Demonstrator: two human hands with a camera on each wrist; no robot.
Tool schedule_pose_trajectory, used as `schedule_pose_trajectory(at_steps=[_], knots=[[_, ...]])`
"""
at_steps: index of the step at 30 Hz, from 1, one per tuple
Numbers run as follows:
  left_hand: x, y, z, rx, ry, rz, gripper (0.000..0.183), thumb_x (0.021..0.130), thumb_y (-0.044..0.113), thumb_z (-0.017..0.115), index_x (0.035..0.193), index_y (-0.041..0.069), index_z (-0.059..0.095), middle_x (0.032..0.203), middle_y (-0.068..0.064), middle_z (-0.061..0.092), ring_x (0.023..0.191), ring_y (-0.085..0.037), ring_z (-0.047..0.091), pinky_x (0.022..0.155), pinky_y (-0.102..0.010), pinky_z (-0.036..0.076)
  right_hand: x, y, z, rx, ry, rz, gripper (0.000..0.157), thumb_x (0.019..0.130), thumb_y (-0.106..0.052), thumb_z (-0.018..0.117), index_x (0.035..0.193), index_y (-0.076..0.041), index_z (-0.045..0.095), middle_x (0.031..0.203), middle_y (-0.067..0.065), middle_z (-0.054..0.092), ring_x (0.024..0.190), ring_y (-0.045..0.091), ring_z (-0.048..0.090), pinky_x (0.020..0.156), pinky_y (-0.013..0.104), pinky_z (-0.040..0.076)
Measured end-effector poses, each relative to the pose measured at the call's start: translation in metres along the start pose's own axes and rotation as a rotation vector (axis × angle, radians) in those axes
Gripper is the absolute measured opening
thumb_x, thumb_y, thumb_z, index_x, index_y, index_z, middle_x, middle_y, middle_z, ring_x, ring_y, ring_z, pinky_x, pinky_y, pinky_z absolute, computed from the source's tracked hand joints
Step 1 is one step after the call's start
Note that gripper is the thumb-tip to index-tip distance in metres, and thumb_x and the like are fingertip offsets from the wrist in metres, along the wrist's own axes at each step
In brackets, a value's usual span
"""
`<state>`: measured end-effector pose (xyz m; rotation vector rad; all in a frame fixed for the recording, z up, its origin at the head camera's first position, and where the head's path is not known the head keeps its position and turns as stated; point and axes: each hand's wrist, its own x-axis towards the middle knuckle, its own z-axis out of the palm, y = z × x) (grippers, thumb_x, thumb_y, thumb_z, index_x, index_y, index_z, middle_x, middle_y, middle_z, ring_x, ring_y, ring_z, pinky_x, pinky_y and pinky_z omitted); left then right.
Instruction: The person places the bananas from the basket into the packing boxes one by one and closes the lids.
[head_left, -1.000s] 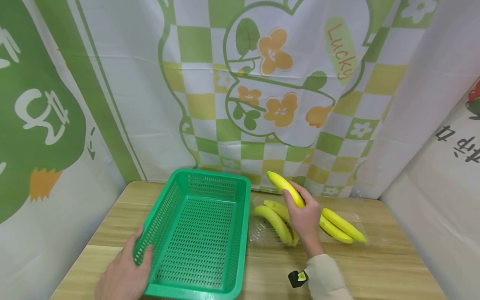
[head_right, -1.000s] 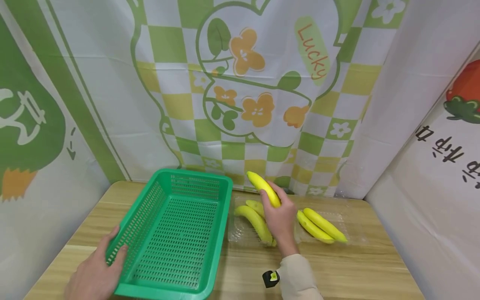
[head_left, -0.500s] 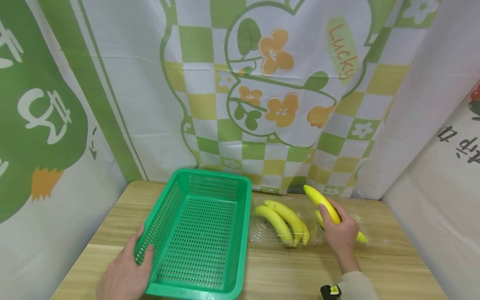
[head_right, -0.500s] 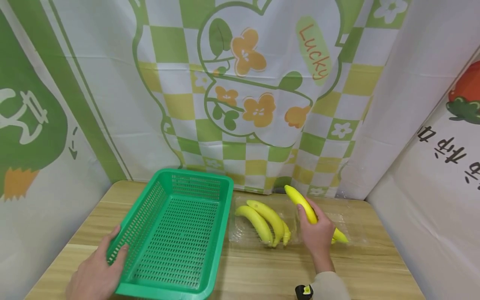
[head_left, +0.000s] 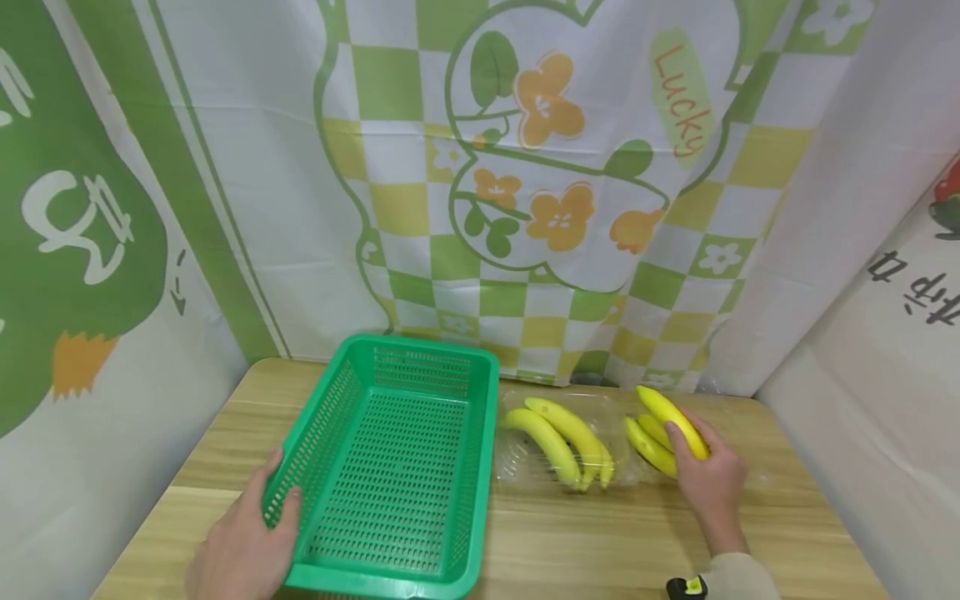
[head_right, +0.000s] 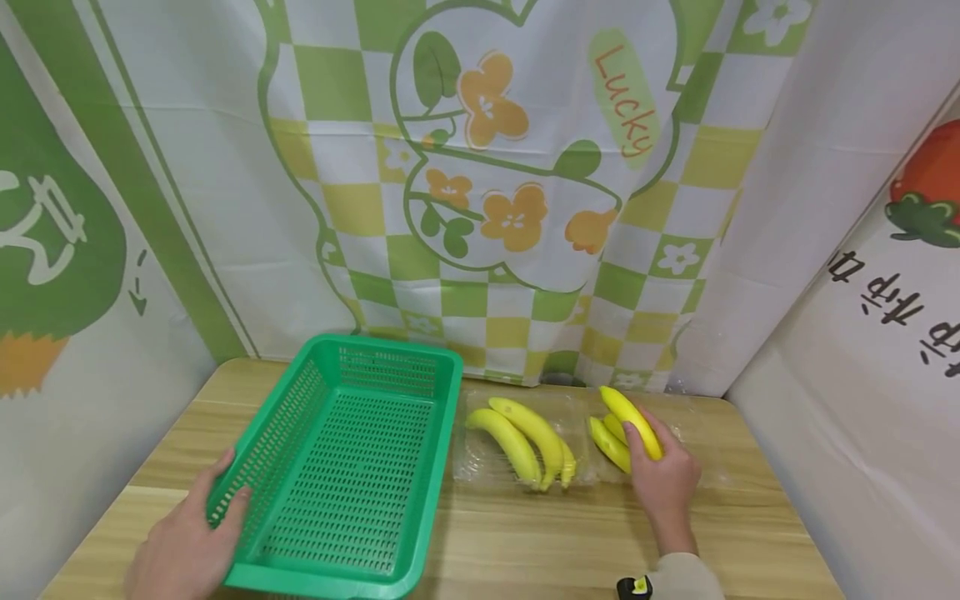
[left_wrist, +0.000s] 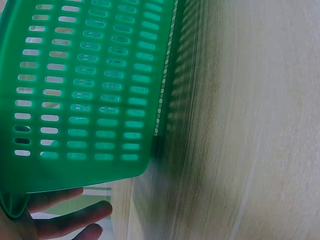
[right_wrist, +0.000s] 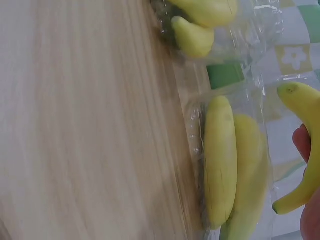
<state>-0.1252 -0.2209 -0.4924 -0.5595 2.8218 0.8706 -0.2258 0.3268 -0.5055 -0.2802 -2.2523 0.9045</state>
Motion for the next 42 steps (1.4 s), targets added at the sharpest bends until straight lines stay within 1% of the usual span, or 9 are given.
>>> schedule_pose_trajectory(at_steps=[9,11,14,16,18,20,22,33,42], knots=[[-0.001,-0.001,0.0,-0.009,0.005,0.005,0.075,0.107,0.07,0.022,0.171,0.038,0.001,0.164,-0.032,0.037,0.119,-0.065,0.061,0.063,-0.049,0.056,0.011,0.015,-0.007,-0.041,0.026,-0.111,0.035,0.089,-0.02,0.085,0.121,-0.007,0.08,0.11,0.024,0.08,0.072,-0.016,0.047,0.058,0.008,0.034],[-0.001,-0.001,0.0,-0.01,0.001,0.007,0.075,0.107,0.07,0.022,0.171,0.038,0.0,0.164,-0.032,0.037,0.12,-0.065,0.061,0.064,-0.049,0.057,0.014,0.019,-0.008,-0.065,0.023,-0.142,0.035,0.088,-0.018,0.085,0.12,-0.007,0.08,0.109,0.023,0.08,0.07,-0.001,0.06,0.059,0.008,0.034],[-0.001,0.0,0.0,-0.01,0.0,0.009,0.075,0.107,0.069,0.022,0.171,0.038,0.0,0.165,-0.032,0.036,0.121,-0.065,0.06,0.064,-0.049,0.057,0.016,0.024,-0.009,-0.089,-0.011,-0.159,0.034,0.088,-0.017,0.085,0.12,-0.006,0.08,0.114,0.022,0.079,0.085,0.032,0.078,0.068,0.016,0.042],[-0.001,0.0,-0.001,-0.007,0.0,0.009,0.075,0.107,0.069,0.022,0.172,0.037,0.001,0.165,-0.032,0.036,0.121,-0.065,0.06,0.064,-0.048,0.057,0.015,0.028,-0.01,-0.105,-0.049,-0.155,0.034,0.089,-0.016,0.084,0.121,-0.005,0.079,0.119,0.022,0.077,0.102,0.048,0.076,0.083,0.027,0.045],[-0.001,0.0,-0.001,-0.008,0.001,0.01,0.075,0.108,0.069,0.022,0.172,0.036,0.001,0.165,-0.032,0.036,0.122,-0.064,0.06,0.064,-0.048,0.057,0.014,0.03,-0.011,-0.115,-0.082,-0.141,0.034,0.089,-0.016,0.083,0.121,-0.005,0.078,0.123,0.024,0.075,0.11,0.054,0.072,0.091,0.043,0.043],[-0.001,0.0,0.0,-0.007,0.001,0.011,0.075,0.108,0.069,0.021,0.172,0.036,0.002,0.165,-0.032,0.036,0.122,-0.065,0.06,0.063,-0.048,0.057,0.012,0.034,-0.011,-0.126,-0.1,-0.132,0.035,0.089,-0.016,0.083,0.122,-0.004,0.078,0.124,0.025,0.074,0.111,0.056,0.071,0.094,0.054,0.039],[-0.001,0.0,0.0,-0.01,-0.001,0.009,0.075,0.107,0.069,0.021,0.172,0.036,0.002,0.164,-0.032,0.036,0.121,-0.065,0.06,0.062,-0.047,0.056,0.011,0.036,-0.01,-0.137,-0.11,-0.12,0.036,0.089,-0.016,0.083,0.123,-0.005,0.077,0.125,0.026,0.073,0.112,0.057,0.07,0.094,0.056,0.035],[0.001,-0.001,0.001,-0.006,-0.001,0.007,0.075,0.108,0.069,0.021,0.172,0.036,0.001,0.165,-0.031,0.037,0.127,-0.065,0.057,0.067,-0.052,0.058,0.006,0.045,-0.006,-0.146,-0.164,0.01,0.041,0.094,-0.022,0.08,0.131,-0.008,0.073,0.137,0.026,0.068,0.123,0.054,0.065,0.1,0.061,0.031],[-0.001,-0.001,0.0,-0.006,0.007,0.004,0.075,0.107,0.069,0.022,0.172,0.036,0.002,0.164,-0.032,0.038,0.126,-0.065,0.058,0.067,-0.052,0.059,0.009,0.049,-0.005,-0.13,-0.237,0.08,0.043,0.098,-0.026,0.077,0.138,-0.011,0.07,0.145,0.025,0.065,0.129,0.051,0.06,0.098,0.058,0.026]])
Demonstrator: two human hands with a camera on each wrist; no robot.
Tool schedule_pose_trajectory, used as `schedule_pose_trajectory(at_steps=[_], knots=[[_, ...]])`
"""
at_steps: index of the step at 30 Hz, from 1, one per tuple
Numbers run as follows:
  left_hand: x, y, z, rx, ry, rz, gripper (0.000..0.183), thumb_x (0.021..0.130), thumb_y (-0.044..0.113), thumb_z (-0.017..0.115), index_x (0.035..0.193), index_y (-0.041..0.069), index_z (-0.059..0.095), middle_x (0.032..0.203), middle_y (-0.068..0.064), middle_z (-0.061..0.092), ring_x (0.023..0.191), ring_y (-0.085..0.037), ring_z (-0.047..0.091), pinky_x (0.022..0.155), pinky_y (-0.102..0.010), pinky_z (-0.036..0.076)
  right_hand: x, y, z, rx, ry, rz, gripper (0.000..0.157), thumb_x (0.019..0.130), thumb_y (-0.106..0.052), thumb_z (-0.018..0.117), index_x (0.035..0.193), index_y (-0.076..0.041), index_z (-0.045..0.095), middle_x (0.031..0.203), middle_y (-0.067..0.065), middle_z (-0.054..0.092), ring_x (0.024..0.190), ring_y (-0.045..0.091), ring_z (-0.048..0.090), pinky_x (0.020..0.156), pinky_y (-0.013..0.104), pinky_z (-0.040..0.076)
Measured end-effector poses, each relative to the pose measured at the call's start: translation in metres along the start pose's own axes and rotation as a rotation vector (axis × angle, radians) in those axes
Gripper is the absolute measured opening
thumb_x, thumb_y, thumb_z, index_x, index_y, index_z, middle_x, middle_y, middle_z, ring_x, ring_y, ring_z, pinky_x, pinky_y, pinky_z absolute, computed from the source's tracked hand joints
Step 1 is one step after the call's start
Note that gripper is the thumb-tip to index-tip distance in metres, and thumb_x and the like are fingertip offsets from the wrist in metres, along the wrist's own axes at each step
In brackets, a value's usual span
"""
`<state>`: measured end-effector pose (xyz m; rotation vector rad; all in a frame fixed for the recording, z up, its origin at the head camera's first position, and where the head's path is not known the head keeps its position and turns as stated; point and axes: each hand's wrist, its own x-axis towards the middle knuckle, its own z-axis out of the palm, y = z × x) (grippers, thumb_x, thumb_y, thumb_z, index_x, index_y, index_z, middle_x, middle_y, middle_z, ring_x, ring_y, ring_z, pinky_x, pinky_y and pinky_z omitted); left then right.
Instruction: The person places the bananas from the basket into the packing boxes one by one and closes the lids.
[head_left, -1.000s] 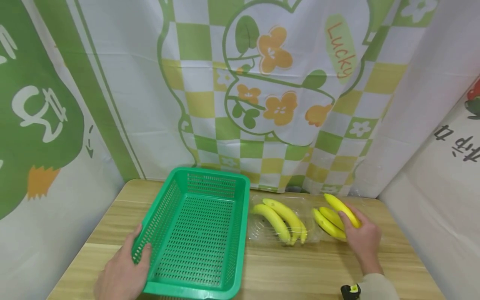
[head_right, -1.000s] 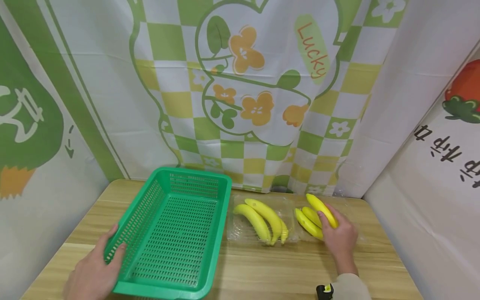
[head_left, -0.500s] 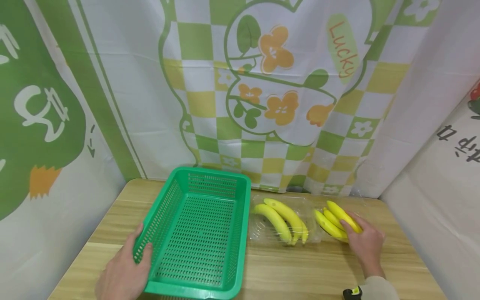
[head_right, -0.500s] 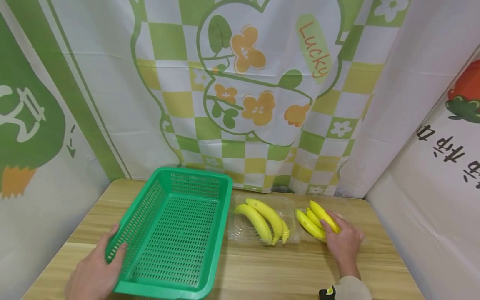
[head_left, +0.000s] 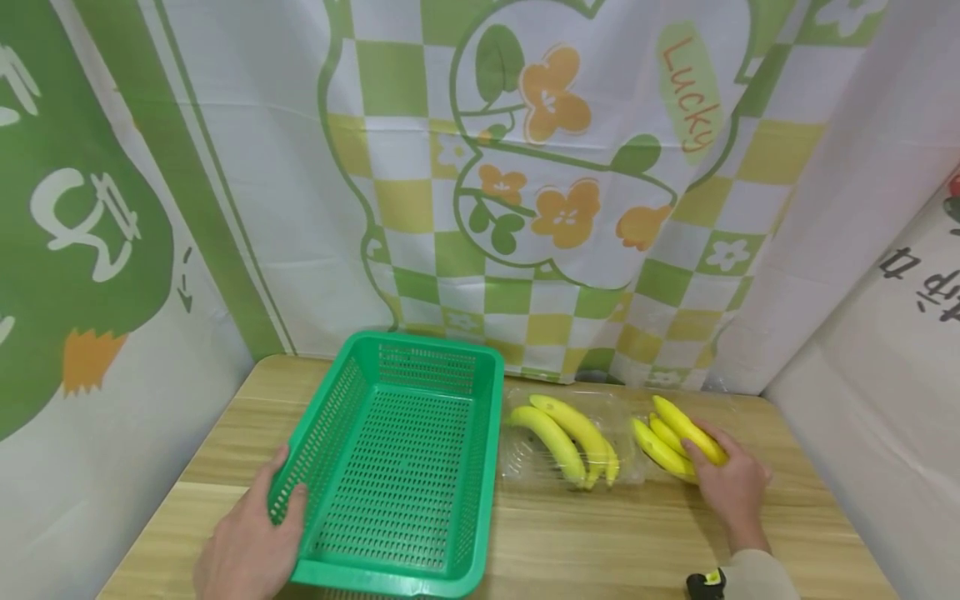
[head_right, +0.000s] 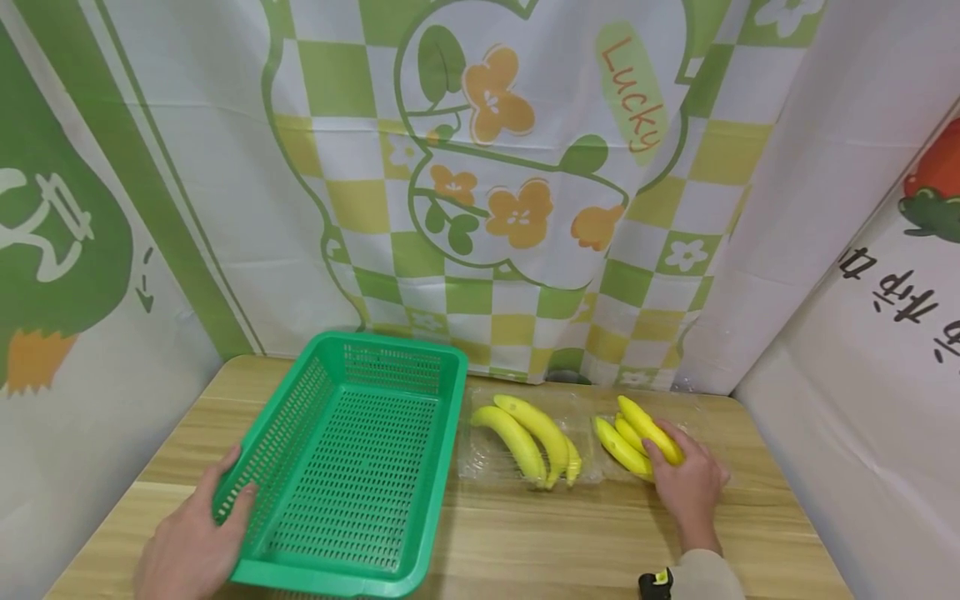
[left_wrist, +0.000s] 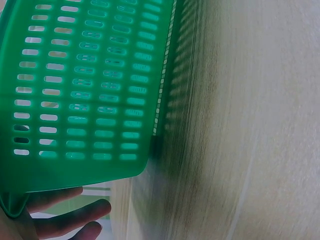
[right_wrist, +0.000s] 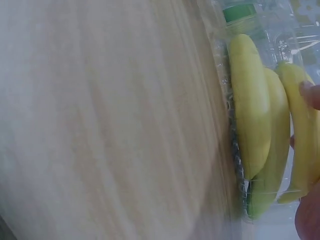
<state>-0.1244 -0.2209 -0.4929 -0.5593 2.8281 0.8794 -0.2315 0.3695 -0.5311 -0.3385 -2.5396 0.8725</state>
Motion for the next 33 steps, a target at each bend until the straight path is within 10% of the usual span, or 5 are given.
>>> schedule_pose_trajectory(at_steps=[17,33], knots=[[-0.001,0.001,0.0,-0.01,0.013,0.002,0.074,0.108,0.068,0.024,0.172,0.036,0.005,0.163,-0.032,0.039,0.125,-0.065,0.058,0.067,-0.053,0.059,-0.008,-0.001,0.004,-0.006,-0.025,-0.128,0.041,0.087,-0.031,0.088,0.123,-0.014,0.079,0.127,0.02,0.076,0.111,0.027,0.057,0.093,0.048,0.026],[0.0,-0.001,0.001,-0.012,0.022,0.01,0.074,0.108,0.067,0.025,0.172,0.036,0.005,0.163,-0.032,0.039,0.127,-0.065,0.057,0.07,-0.056,0.059,-0.012,-0.003,0.008,0.031,0.047,-0.1,0.044,0.083,-0.029,0.091,0.122,-0.011,0.079,0.125,0.024,0.075,0.116,0.035,0.061,0.098,0.055,0.027]])
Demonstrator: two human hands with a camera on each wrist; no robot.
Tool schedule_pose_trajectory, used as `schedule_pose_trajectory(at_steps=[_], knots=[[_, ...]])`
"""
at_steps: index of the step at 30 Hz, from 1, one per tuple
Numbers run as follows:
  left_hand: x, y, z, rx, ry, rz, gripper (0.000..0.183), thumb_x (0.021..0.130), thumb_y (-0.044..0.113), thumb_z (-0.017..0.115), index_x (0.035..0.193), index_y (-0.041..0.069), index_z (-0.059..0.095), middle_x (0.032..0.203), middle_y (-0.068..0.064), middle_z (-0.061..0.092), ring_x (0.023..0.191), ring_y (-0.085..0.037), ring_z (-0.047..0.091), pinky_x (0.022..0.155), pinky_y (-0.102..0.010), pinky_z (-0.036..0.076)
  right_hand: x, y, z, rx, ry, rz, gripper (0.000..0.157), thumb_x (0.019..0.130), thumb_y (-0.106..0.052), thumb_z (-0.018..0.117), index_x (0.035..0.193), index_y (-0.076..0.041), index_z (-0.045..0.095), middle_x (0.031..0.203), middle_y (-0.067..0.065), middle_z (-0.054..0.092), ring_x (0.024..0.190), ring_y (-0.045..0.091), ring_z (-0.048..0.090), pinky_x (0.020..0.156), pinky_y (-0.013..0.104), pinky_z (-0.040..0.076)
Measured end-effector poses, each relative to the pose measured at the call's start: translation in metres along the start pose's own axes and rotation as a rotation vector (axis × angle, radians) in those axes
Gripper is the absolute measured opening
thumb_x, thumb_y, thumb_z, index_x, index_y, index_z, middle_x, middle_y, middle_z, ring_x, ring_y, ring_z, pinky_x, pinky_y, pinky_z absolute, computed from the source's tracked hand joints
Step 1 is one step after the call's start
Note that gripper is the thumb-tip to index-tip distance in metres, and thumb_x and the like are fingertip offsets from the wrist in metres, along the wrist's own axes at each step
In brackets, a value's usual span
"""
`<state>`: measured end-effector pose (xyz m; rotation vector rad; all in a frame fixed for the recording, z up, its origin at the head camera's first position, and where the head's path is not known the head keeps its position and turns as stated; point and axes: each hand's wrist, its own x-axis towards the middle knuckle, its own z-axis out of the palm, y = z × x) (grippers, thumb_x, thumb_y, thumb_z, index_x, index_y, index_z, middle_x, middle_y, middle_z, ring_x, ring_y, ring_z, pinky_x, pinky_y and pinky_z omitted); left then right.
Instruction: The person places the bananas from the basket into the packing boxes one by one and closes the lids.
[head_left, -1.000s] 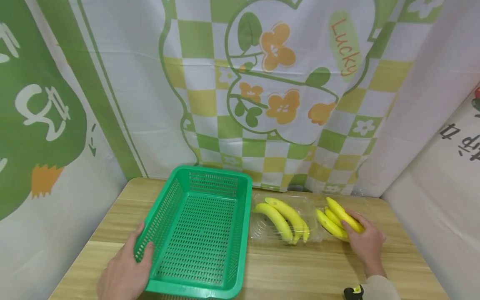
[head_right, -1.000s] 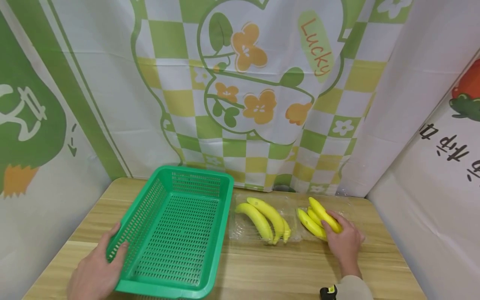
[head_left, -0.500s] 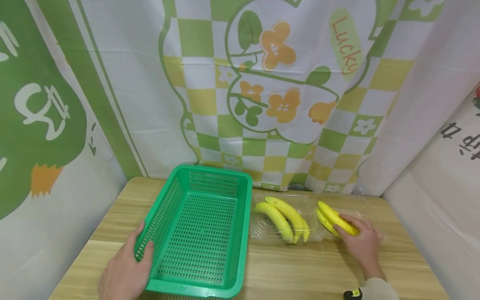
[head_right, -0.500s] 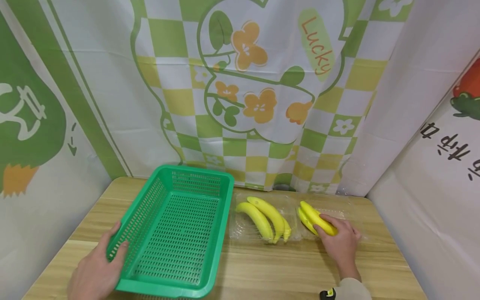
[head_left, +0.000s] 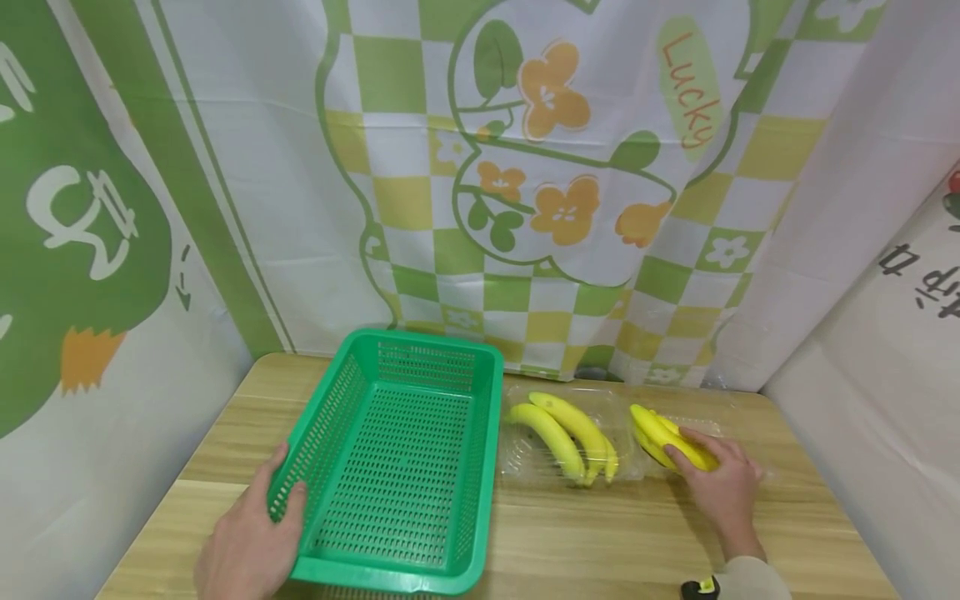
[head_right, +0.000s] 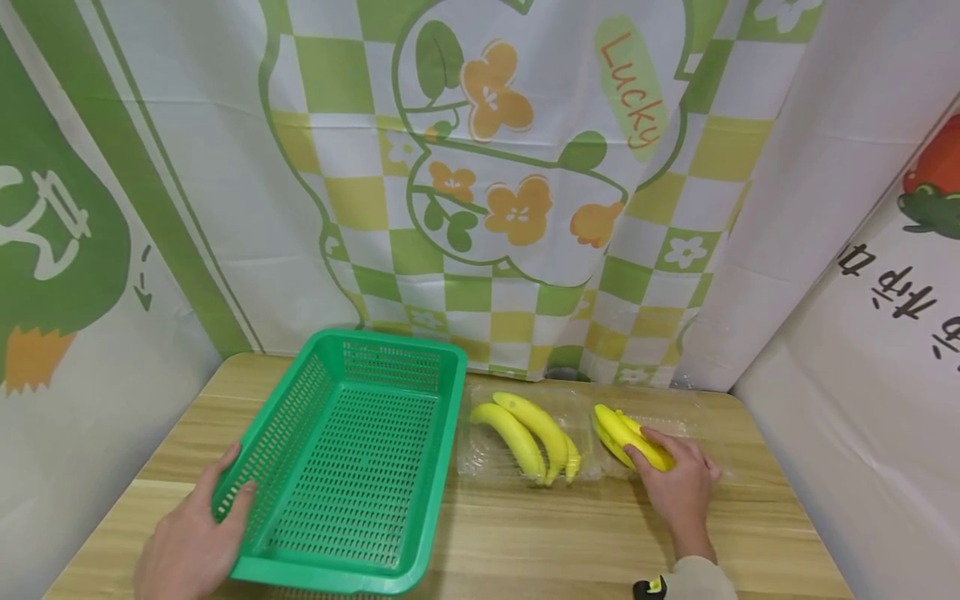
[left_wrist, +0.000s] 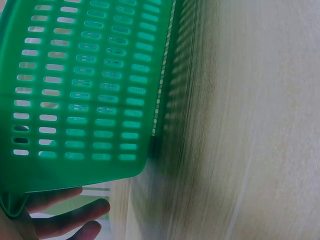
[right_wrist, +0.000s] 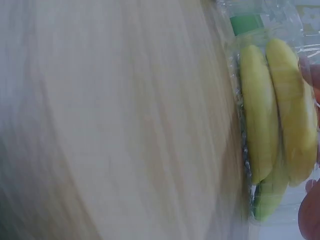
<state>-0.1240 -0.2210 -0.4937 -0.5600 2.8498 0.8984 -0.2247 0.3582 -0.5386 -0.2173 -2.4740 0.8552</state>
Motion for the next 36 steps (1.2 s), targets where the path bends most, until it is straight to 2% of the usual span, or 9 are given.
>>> schedule_pose_trajectory(at_steps=[7,10,13,18,21,25,28,32,36], knots=[[0.0,0.001,0.0,-0.001,-0.001,0.001,0.074,0.108,0.067,0.025,0.172,0.036,0.005,0.163,-0.033,0.038,0.127,-0.066,0.056,0.071,-0.058,0.059,-0.006,-0.023,-0.001,0.163,0.084,0.074,0.043,0.086,-0.024,0.09,0.125,-0.01,0.078,0.128,0.021,0.073,0.12,0.03,0.058,0.109,0.054,0.036],[0.001,0.001,-0.001,0.003,-0.005,0.001,0.074,0.108,0.067,0.025,0.172,0.036,0.004,0.163,-0.033,0.038,0.127,-0.067,0.056,0.07,-0.058,0.059,-0.01,-0.037,0.0,0.251,0.1,0.108,0.044,0.088,-0.025,0.089,0.128,-0.01,0.077,0.129,0.018,0.071,0.121,0.023,0.055,0.112,0.055,0.038],[0.001,0.001,-0.001,0.008,-0.011,0.003,0.074,0.108,0.068,0.024,0.172,0.036,0.003,0.163,-0.033,0.038,0.127,-0.066,0.056,0.071,-0.058,0.059,-0.016,-0.047,0.003,0.286,0.119,0.133,0.045,0.089,-0.027,0.088,0.13,-0.012,0.076,0.128,0.013,0.071,0.118,0.007,0.054,0.116,0.054,0.038],[0.001,0.0,0.0,0.007,-0.02,0.001,0.075,0.108,0.069,0.023,0.172,0.036,0.002,0.164,-0.033,0.037,0.127,-0.067,0.055,0.07,-0.058,0.059,-0.028,-0.055,0.01,0.305,0.171,0.119,0.044,0.09,-0.022,0.087,0.131,-0.012,0.076,0.124,0.014,0.073,0.11,-0.009,0.051,0.11,0.035,0.042],[0.001,-0.001,0.0,0.003,-0.018,-0.002,0.074,0.108,0.069,0.023,0.172,0.037,0.001,0.164,-0.033,0.036,0.128,-0.067,0.054,0.071,-0.059,0.059,-0.036,-0.059,0.014,0.3,0.19,0.11,0.043,0.09,-0.019,0.086,0.131,-0.012,0.076,0.123,0.018,0.073,0.108,-0.01,0.05,0.099,0.02,0.039],[0.002,0.0,0.002,-0.002,-0.024,-0.001,0.074,0.108,0.068,0.023,0.172,0.037,0.001,0.166,-0.032,0.033,0.129,-0.068,0.053,0.073,-0.06,0.059,-0.044,-0.057,0.013,0.299,0.2,0.114,0.044,0.089,-0.018,0.087,0.131,-0.012,0.075,0.124,0.018,0.073,0.107,-0.009,0.051,0.098,0.012,0.034],[0.003,0.0,0.002,-0.002,-0.035,-0.004,0.074,0.108,0.069,0.022,0.171,0.037,-0.001,0.168,-0.031,0.029,0.132,-0.069,0.049,0.08,-0.067,0.058,-0.049,-0.058,0.011,0.316,0.201,0.133,0.044,0.089,-0.018,0.087,0.131,-0.012,0.076,0.124,0.018,0.073,0.109,-0.005,0.053,0.1,0.011,0.033],[0.004,0.001,0.002,0.006,-0.036,0.007,0.074,0.108,0.067,0.022,0.172,0.035,-0.001,0.172,-0.031,0.024,0.14,-0.069,0.04,0.097,-0.08,0.048,-0.052,-0.056,0.009,0.328,0.189,0.159,0.044,0.091,-0.023,0.086,0.132,-0.014,0.075,0.124,0.018,0.072,0.113,0.005,0.056,0.103,0.016,0.034],[0.002,0.003,0.003,0.055,0.081,0.069,0.072,0.111,0.058,0.03,0.172,0.024,0.014,0.168,-0.033,0.028,0.139,-0.068,0.039,0.103,-0.083,0.04,-0.049,-0.052,0.004,0.339,0.177,0.142,0.042,0.094,-0.021,0.083,0.133,-0.012,0.074,0.125,0.016,0.072,0.112,0.008,0.058,0.098,0.022,0.04]])
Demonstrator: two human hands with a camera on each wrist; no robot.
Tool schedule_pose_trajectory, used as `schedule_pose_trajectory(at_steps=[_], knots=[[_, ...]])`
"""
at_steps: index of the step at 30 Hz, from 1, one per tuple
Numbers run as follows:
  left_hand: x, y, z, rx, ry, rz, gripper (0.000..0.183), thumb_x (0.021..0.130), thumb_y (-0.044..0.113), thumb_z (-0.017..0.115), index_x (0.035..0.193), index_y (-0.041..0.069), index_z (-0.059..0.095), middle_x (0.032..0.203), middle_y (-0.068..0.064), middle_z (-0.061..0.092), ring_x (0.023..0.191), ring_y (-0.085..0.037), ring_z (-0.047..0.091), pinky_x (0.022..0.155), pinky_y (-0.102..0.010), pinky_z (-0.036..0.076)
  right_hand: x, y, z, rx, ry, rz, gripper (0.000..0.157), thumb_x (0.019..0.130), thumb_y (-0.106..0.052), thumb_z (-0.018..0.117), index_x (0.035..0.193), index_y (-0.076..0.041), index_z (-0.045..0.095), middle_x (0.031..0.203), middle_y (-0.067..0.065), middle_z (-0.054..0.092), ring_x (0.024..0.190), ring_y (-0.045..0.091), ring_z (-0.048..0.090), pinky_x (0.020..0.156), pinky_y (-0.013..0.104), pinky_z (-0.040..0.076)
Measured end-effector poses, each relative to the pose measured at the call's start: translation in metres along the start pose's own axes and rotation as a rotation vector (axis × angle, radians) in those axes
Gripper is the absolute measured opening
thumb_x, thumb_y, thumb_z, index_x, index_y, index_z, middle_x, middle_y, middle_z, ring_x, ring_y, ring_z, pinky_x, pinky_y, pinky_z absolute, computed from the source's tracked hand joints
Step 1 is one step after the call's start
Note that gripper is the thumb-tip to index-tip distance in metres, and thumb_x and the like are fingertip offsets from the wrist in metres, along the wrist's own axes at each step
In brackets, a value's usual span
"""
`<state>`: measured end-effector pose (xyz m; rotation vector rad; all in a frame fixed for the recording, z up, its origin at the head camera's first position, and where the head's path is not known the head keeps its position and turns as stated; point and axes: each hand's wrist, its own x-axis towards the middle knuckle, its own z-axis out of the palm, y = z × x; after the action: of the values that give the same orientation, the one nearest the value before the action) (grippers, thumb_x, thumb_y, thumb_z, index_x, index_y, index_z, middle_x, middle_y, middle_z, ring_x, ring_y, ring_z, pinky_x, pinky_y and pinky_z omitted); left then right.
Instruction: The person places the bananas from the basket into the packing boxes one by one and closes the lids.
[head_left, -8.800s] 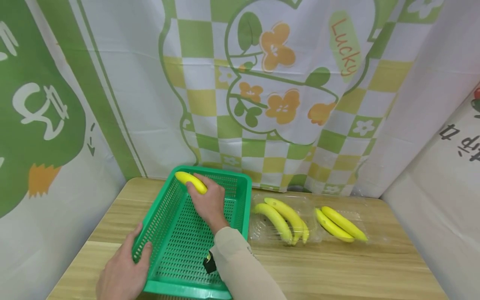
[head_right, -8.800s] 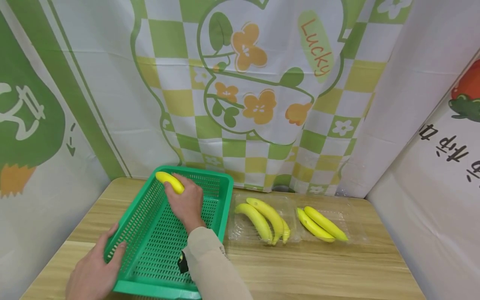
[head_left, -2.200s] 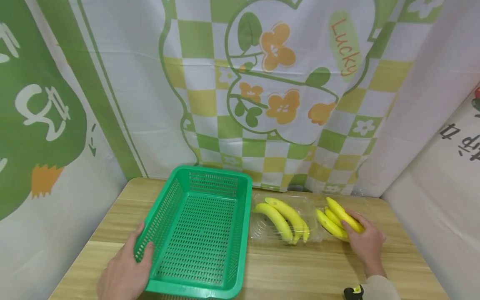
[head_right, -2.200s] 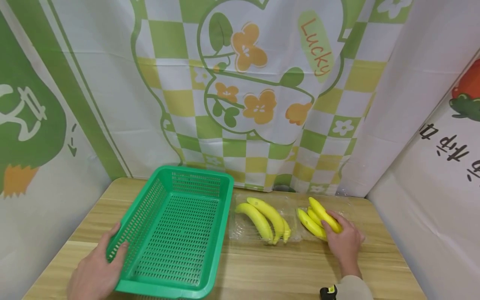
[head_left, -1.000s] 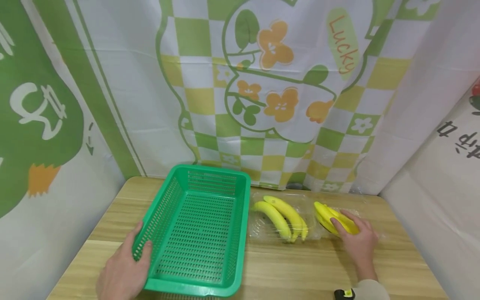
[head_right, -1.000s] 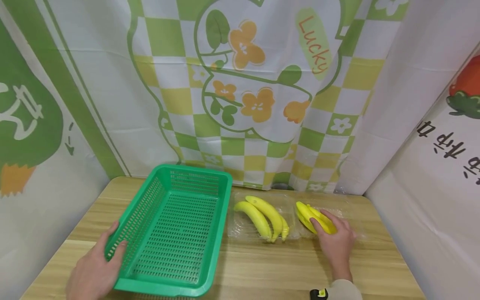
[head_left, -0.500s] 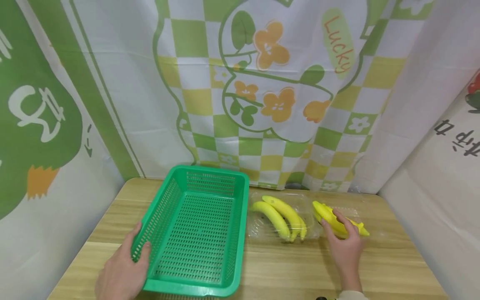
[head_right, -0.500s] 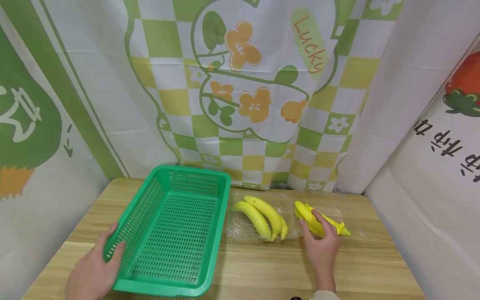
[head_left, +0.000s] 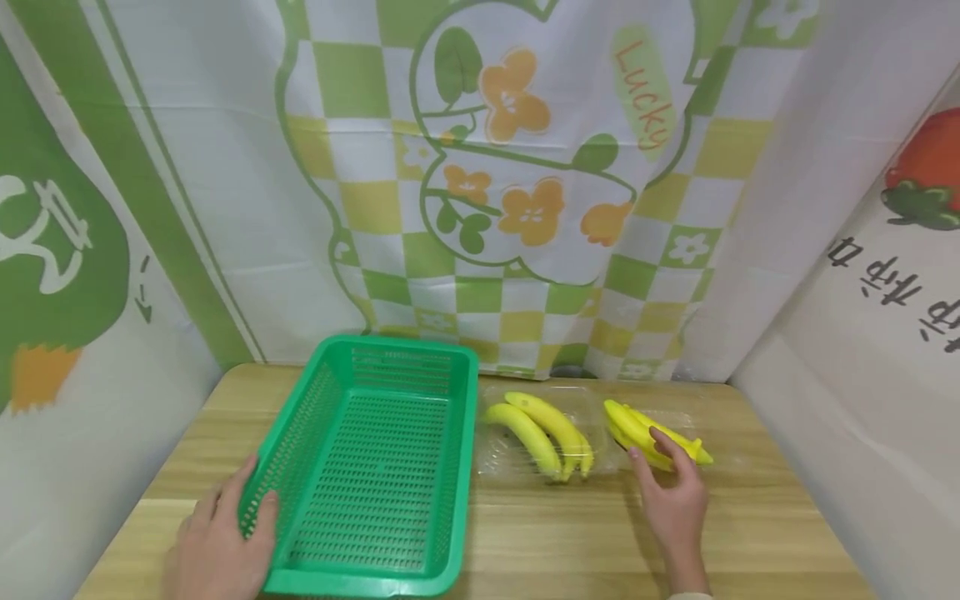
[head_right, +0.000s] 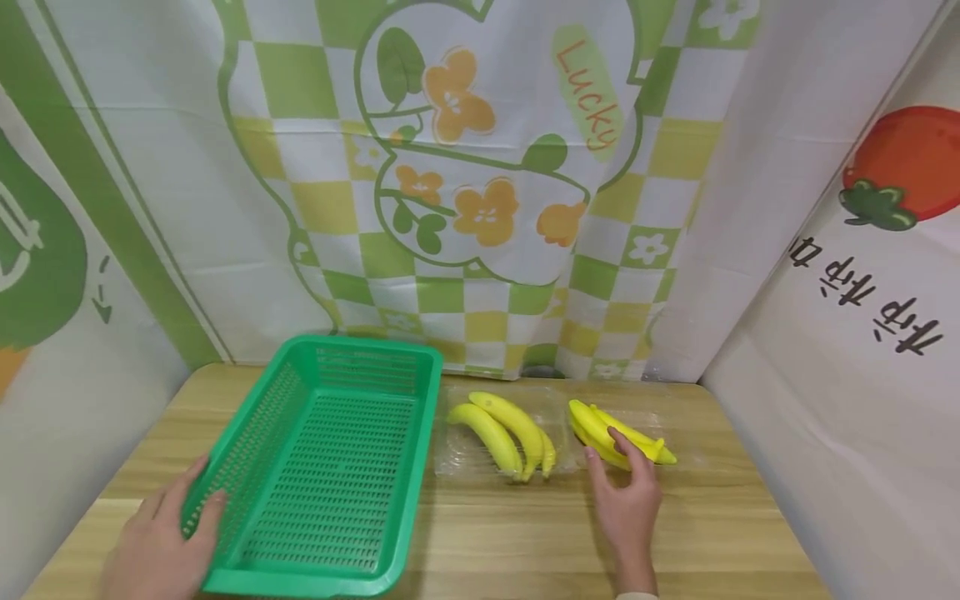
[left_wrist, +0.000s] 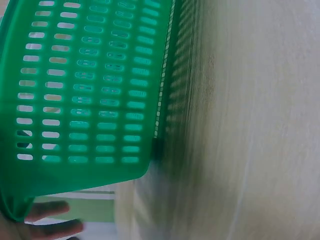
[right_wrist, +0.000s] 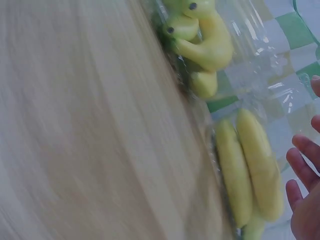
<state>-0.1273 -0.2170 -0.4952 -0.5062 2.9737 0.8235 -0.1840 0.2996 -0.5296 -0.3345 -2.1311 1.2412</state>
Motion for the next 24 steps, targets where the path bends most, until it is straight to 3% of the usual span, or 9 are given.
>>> schedule_pose_trajectory(at_steps=[4,7,10,15,20,22,24], knots=[[-0.007,0.01,-0.002,0.068,0.19,0.168,0.068,0.109,0.052,0.047,0.165,0.016,0.035,0.164,-0.03,0.038,0.137,-0.061,0.042,0.104,-0.081,0.034,0.01,-0.003,-0.009,-0.009,-0.041,0.009,0.039,0.099,-0.021,0.077,0.135,-0.009,0.071,0.13,0.01,0.073,0.109,-0.002,0.058,0.09,0.018,0.044],[-0.012,0.033,-0.007,0.042,0.231,0.334,0.067,0.106,0.049,0.059,0.162,0.016,0.042,0.163,-0.025,0.043,0.139,-0.058,0.044,0.105,-0.08,0.031,0.018,-0.004,-0.02,-0.046,-0.093,0.035,0.041,0.102,-0.028,0.073,0.139,-0.01,0.068,0.137,0.008,0.071,0.11,-0.007,0.055,0.093,0.02,0.045],[-0.017,0.072,-0.009,-0.047,0.171,0.457,0.065,0.105,0.048,0.064,0.16,0.018,0.045,0.166,-0.021,0.043,0.146,-0.053,0.042,0.109,-0.079,0.03,0.025,-0.005,-0.029,-0.08,-0.131,0.047,0.044,0.105,-0.032,0.069,0.144,-0.012,0.065,0.142,0.01,0.069,0.112,-0.006,0.054,0.096,0.027,0.045],[-0.015,0.138,-0.003,-0.198,-0.003,0.568,0.061,0.107,0.046,0.062,0.161,0.024,0.045,0.168,-0.011,0.044,0.155,-0.043,0.04,0.116,-0.08,0.031,0.046,-0.005,-0.041,-0.115,-0.167,0.031,0.049,0.107,-0.036,0.065,0.148,-0.011,0.06,0.147,0.012,0.066,0.114,-0.004,0.056,0.097,0.027,0.044],[-0.002,0.196,0.014,-0.345,-0.167,0.593,0.059,0.106,0.041,0.063,0.161,0.028,0.045,0.169,-0.005,0.044,0.159,-0.037,0.038,0.124,-0.071,0.034,0.076,-0.011,-0.049,-0.123,-0.178,0.052,0.053,0.107,-0.04,0.063,0.15,-0.01,0.058,0.151,0.013,0.064,0.113,-0.002,0.056,0.094,0.02,0.043],[0.003,0.218,0.021,-0.394,-0.208,0.59,0.059,0.105,0.04,0.064,0.16,0.027,0.046,0.169,-0.004,0.044,0.159,-0.035,0.038,0.126,-0.066,0.035,0.09,-0.012,-0.052,-0.139,-0.181,0.074,0.055,0.107,-0.041,0.061,0.153,-0.011,0.056,0.152,0.014,0.062,0.117,0.005,0.057,0.091,0.018,0.044],[0.007,0.238,0.028,-0.431,-0.238,0.588,0.059,0.105,0.04,0.064,0.16,0.027,0.046,0.169,-0.003,0.045,0.158,-0.034,0.04,0.126,-0.065,0.036,0.104,-0.014,-0.055,-0.15,-0.191,0.099,0.059,0.108,-0.044,0.059,0.156,-0.011,0.052,0.155,0.016,0.06,0.125,0.018,0.06,0.096,0.024,0.048]])
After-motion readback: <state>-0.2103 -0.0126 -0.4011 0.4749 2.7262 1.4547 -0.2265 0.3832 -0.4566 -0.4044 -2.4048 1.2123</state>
